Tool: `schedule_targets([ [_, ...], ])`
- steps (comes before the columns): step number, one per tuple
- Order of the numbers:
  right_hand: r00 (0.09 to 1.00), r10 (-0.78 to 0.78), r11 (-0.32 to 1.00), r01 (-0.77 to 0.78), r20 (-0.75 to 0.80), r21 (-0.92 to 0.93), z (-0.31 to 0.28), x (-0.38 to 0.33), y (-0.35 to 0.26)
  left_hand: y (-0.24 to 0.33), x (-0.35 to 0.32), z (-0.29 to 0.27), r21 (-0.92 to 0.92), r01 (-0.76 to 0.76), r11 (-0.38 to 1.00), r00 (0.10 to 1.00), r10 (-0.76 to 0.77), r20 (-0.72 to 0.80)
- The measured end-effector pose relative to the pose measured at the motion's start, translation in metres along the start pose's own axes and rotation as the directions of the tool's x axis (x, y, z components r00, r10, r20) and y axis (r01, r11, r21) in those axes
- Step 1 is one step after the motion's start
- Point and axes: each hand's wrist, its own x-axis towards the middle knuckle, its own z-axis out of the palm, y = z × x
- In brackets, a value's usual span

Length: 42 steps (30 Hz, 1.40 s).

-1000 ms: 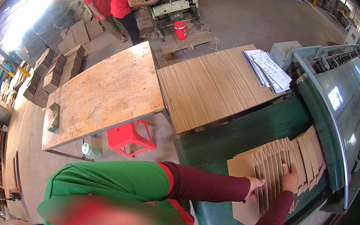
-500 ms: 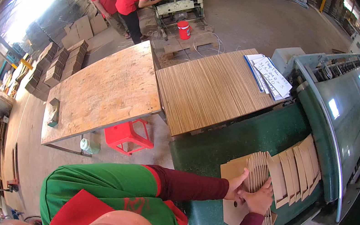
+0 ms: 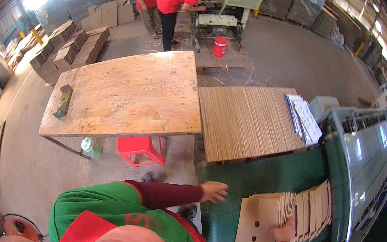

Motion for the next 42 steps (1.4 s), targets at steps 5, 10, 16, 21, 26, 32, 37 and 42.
schedule_targets([
  [5,0.981,-0.114,0.974,0.142,-0.160,0.176,0.011,-0.021,-0.044,0.012,-0.138,-0.184,-0.243,-0.280,0.929,0.862,0.132,-0.489],
  [10,0.926,-0.369,0.705,0.336,-0.081,0.624,-0.009,-0.043,-0.233,0.008,-0.262,-0.312,-0.343,-0.519,0.783,0.658,0.110,-0.745],
  [16,0.173,-0.883,0.230,0.970,-0.436,-0.080,0.037,-0.076,-0.546,0.030,-0.297,-0.387,-0.311,-0.696,0.647,0.532,0.175,-0.828],
  [21,0.023,-0.997,0.060,0.817,-0.072,-0.574,0.162,-0.076,-0.710,0.069,-0.344,-0.414,-0.078,-0.824,0.562,0.298,0.311,-0.903],
  [26,-0.262,-0.904,0.007,0.781,-0.338,-0.624,0.301,-0.096,-0.728,0.073,-0.385,-0.450,0.048,-0.837,0.545,0.080,0.209,-0.975],
  [32,-0.043,-0.982,0.039,0.904,-0.182,-0.425,0.312,-0.127,-0.708,0.083,-0.385,-0.483,0.157,-0.763,0.627,-0.036,0.201,-0.979],
  [37,0.013,-0.973,0.061,0.978,-0.232,-0.202,0.260,-0.160,-0.721,0.149,-0.377,-0.533,-0.033,-0.862,0.506,0.200,0.281,-0.938],
  [42,-0.051,-0.875,0.028,0.987,-0.481,-0.156,0.226,-0.168,-0.702,0.201,-0.350,-0.573,-0.147,-0.908,0.392,0.355,0.538,-0.765],
])
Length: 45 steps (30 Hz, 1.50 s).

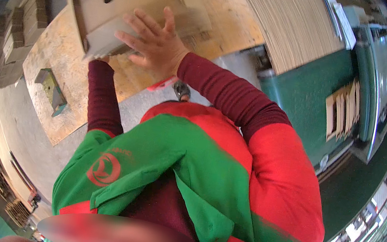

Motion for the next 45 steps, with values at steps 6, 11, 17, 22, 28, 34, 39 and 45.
schedule_targets([
  [6,0.458,0.780,0.624,-0.524,-0.426,0.580,0.000,-0.033,0.117,0.002,0.028,0.000,0.052,0.018,0.998,0.996,-0.014,-0.085],
  [11,0.169,0.829,-0.144,-0.857,0.533,0.494,0.039,-0.070,0.162,-0.006,0.032,-0.012,0.068,0.006,0.998,0.996,0.000,-0.089],
  [17,0.301,0.741,-0.252,-0.705,0.601,0.663,0.039,-0.075,0.168,-0.025,0.020,-0.029,0.033,-0.044,0.999,0.981,0.049,-0.187],
  [22,0.185,0.812,-0.170,-0.833,0.554,0.527,0.008,-0.065,0.174,-0.024,0.020,-0.055,0.017,-0.063,0.998,0.966,0.065,-0.251],
  [28,0.234,0.972,0.097,-0.467,0.017,0.879,-0.164,-0.102,0.219,-0.032,-0.011,-0.092,0.115,-0.087,0.990,0.951,0.117,-0.285],
  [34,-0.016,0.960,0.222,-0.566,-0.280,0.794,-0.295,-0.283,0.203,-0.160,-0.094,-0.067,0.571,0.237,0.786,0.959,-0.097,-0.265],
  [39,-0.587,0.809,-0.413,-0.532,0.029,0.739,-0.302,-0.437,0.166,-0.291,-0.184,-0.029,0.911,0.330,0.249,0.869,-0.457,-0.190],
  [45,-0.318,0.906,-0.160,-0.869,-0.280,0.468,-0.339,-0.576,0.157,-0.363,-0.247,0.012,0.954,-0.099,-0.284,0.657,-0.739,-0.152],
])
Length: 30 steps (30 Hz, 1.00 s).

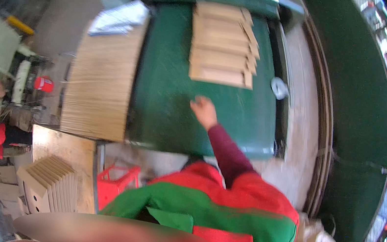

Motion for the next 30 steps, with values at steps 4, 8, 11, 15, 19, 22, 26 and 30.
schedule_targets([
  [4,0.972,-0.184,0.886,0.101,-0.144,-0.452,-0.070,0.051,0.030,0.080,0.001,0.041,-0.089,0.092,0.992,0.996,-0.093,-0.012],
  [8,0.974,-0.222,0.642,0.121,-0.033,-0.757,-0.086,0.106,0.033,0.154,-0.036,0.092,-0.109,-0.156,0.982,0.984,0.164,0.068],
  [11,0.956,-0.284,0.530,0.222,0.075,-0.818,-0.081,0.122,0.042,0.177,-0.049,0.110,-0.011,-0.166,0.986,0.974,0.165,0.155],
  [15,0.965,-0.191,0.481,0.252,0.180,-0.839,-0.083,0.125,0.059,0.172,-0.046,0.108,0.217,0.046,0.975,0.998,-0.052,0.022],
  [19,0.943,-0.205,0.529,0.332,0.263,-0.781,-0.095,0.135,0.065,0.156,-0.042,0.105,0.010,0.225,0.974,0.965,-0.222,-0.137],
  [22,0.927,-0.138,0.512,0.369,0.350,-0.776,-0.099,0.142,0.064,0.163,-0.041,0.113,0.190,0.123,0.974,0.990,-0.107,-0.090],
  [26,0.911,-0.117,0.470,0.402,0.396,-0.786,-0.096,0.141,0.066,0.218,-0.029,0.155,0.215,-0.041,0.976,0.994,0.018,0.108],
  [30,0.922,-0.157,0.499,0.383,0.353,-0.777,-0.090,0.140,0.074,0.320,-0.010,0.238,-0.207,-0.113,0.972,0.905,0.186,0.382],
])
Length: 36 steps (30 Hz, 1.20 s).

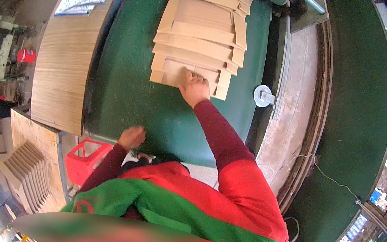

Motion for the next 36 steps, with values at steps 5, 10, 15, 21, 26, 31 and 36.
schedule_targets([
  [5,1.000,0.020,1.000,-0.020,0.005,0.013,0.003,-0.001,-0.002,0.104,0.090,0.101,-0.550,0.077,0.832,0.992,-0.119,-0.041],
  [10,0.994,0.078,0.997,-0.080,0.075,0.024,0.000,-0.001,-0.005,0.131,0.130,0.151,-0.767,-0.039,0.640,0.985,-0.105,-0.138],
  [15,0.994,0.087,0.996,-0.087,0.060,0.009,-0.009,-0.012,-0.011,0.119,0.116,0.151,-0.807,-0.032,0.590,0.976,-0.154,-0.151],
  [21,0.990,0.086,0.996,-0.084,-0.116,0.024,-0.027,-0.025,-0.018,0.116,0.091,0.157,-0.883,-0.099,0.459,0.983,-0.093,-0.158],
  [26,0.986,0.090,0.996,-0.090,-0.142,0.010,-0.044,-0.022,-0.022,0.147,0.091,0.160,-0.864,-0.145,0.482,0.989,0.065,-0.130],
  [31,0.933,0.053,0.997,-0.070,-0.356,-0.036,-0.068,0.007,-0.014,0.189,0.095,0.178,-0.882,-0.183,0.435,0.978,-0.015,-0.210],
  [36,0.962,-0.055,0.998,0.049,-0.268,-0.029,-0.076,0.042,0.004,0.194,0.091,0.184,-0.935,-0.236,0.263,0.937,0.316,-0.148],
])
